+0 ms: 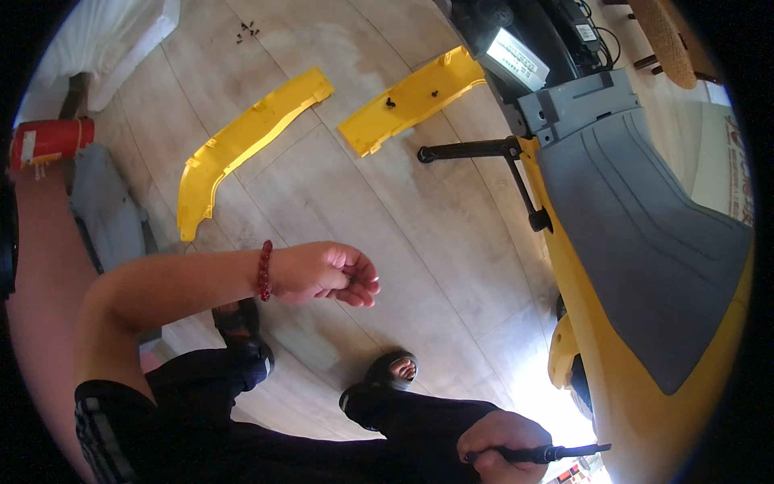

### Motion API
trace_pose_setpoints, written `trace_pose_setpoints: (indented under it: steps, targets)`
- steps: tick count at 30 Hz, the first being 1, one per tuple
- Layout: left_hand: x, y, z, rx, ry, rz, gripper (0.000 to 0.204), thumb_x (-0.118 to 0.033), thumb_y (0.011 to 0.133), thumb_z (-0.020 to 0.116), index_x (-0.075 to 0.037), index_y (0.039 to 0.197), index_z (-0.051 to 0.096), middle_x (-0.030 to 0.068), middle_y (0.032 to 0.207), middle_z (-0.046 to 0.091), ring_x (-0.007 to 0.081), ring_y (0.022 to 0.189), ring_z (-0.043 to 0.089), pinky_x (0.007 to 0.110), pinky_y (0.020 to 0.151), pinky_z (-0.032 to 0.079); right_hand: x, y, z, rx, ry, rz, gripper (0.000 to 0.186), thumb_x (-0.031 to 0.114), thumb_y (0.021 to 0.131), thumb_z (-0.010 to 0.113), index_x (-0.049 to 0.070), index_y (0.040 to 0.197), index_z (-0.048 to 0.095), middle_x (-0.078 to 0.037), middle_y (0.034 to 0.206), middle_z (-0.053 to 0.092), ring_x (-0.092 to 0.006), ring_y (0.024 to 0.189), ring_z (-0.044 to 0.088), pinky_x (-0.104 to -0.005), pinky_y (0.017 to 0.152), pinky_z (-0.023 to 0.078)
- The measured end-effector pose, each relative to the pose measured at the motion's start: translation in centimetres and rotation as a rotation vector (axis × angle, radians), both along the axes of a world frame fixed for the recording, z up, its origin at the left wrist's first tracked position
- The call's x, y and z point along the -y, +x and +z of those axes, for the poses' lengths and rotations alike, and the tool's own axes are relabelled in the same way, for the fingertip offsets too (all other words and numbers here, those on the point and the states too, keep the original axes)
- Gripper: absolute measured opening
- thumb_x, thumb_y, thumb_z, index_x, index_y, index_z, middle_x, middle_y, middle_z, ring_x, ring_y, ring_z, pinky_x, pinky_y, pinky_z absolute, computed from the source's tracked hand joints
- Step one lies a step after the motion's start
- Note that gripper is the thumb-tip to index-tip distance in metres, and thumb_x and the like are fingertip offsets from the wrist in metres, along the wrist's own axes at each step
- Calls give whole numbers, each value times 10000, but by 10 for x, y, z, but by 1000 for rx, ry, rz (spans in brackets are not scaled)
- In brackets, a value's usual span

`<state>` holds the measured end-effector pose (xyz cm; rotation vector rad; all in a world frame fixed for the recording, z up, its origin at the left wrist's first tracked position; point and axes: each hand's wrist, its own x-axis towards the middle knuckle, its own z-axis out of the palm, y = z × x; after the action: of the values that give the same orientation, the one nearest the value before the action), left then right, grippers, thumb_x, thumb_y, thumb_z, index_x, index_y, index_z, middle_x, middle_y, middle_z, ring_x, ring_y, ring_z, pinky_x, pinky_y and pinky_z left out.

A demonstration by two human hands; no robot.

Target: The recorder is removing and reinstalling plastic fairing panels on a yellow motorcycle using a screwdriver.

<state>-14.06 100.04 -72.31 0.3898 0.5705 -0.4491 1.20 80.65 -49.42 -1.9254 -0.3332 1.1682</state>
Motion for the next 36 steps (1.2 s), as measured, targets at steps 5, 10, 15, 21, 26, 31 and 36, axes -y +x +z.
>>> trace_pose_setpoints:
  steps: [5,10,15,21,26,31,36]
  targets:
    - [-7,17,15,79,-2,52,370,158,785,317,34,1100,465,124,1078,534,221,1029,562,298,913,464,-1,0,-1,-19,33,31,405,359,783,655,-28,726,551,-94,629,484,-174,543,443,-279,471,334]
    - [-6,25,33,154,-13,55,370,158,783,308,33,1094,466,124,1079,530,214,1020,563,294,917,460,-2,-3,-3,-6,60,48,402,357,811,631,-32,751,551,-93,624,485,-169,543,446,-279,471,335]
    - [-4,32,50,266,-54,66,371,150,788,304,25,1097,468,123,1084,529,208,1016,565,293,924,453,2,4,-5,-48,52,160,394,352,842,593,-33,765,555,-91,625,491,-152,540,443,-263,470,328]
    - [27,44,61,330,-185,63,361,142,796,292,27,1087,471,131,1065,536,203,998,573,284,880,467,-3,2,-3,54,-17,192,228,190,818,591,-27,755,562,-100,646,511,-153,565,456,-260,501,348]
    - [54,70,90,320,-161,28,275,50,796,349,36,1036,482,111,930,530,176,812,573,260,729,472,-4,6,-14,470,-123,386,150,-41,635,573,-16,781,598,-104,721,580,-183,622,556,-264,577,449]
    - [88,87,92,602,429,32,169,-29,842,408,39,957,512,116,886,524,178,750,529,270,692,469,-24,-6,-13,515,-203,412,117,-4,712,607,-29,826,616,-121,813,586,-230,809,562,-310,745,430]
    - [88,90,96,663,846,-55,162,-23,844,432,52,942,537,172,961,545,264,845,544,317,767,460,-17,3,-20,643,-162,553,165,43,719,639,-7,875,635,-133,868,600,-261,803,571,-337,749,446]
